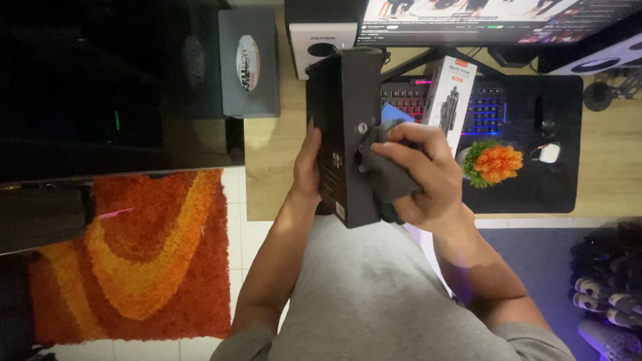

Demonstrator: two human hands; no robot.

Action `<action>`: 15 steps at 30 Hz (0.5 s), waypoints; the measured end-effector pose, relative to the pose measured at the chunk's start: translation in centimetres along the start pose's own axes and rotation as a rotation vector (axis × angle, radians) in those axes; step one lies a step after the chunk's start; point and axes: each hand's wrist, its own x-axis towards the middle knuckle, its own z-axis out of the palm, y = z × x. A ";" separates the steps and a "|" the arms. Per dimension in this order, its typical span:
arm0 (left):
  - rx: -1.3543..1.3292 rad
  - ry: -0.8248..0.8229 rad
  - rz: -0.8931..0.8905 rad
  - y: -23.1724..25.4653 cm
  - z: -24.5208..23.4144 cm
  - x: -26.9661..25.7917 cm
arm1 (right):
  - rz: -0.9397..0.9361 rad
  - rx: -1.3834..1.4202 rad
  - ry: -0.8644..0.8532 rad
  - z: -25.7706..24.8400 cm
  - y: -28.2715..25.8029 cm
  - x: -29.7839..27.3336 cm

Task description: The person wipes several product boxes on a desk using a dark cloth. They handle a black box, a white speaker box, and a blue box, wiping each surface before placing them back on the desk.

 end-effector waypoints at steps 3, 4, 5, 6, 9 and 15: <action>0.152 0.037 0.106 0.6 1.0 0.6 | -0.005 -0.034 -0.043 -0.2 -0.4 -0.4; 0.197 0.088 0.132 0.6 1.1 0.8 | 0.013 -0.005 -0.057 -0.3 -0.6 -0.6; 0.242 0.138 0.157 0.5 1.1 1.1 | 0.031 0.025 -0.070 -0.5 -0.7 -0.8; 0.288 0.186 0.184 0.5 1.1 1.5 | 0.047 0.054 -0.082 -0.5 -0.7 -0.8; 0.508 0.248 0.291 0.6 1.1 1.7 | 0.039 0.062 -0.092 -0.6 -0.6 -1.4; 0.236 0.175 0.257 -0.1 1.3 2.3 | 0.044 0.138 -0.100 -0.2 -0.1 -3.2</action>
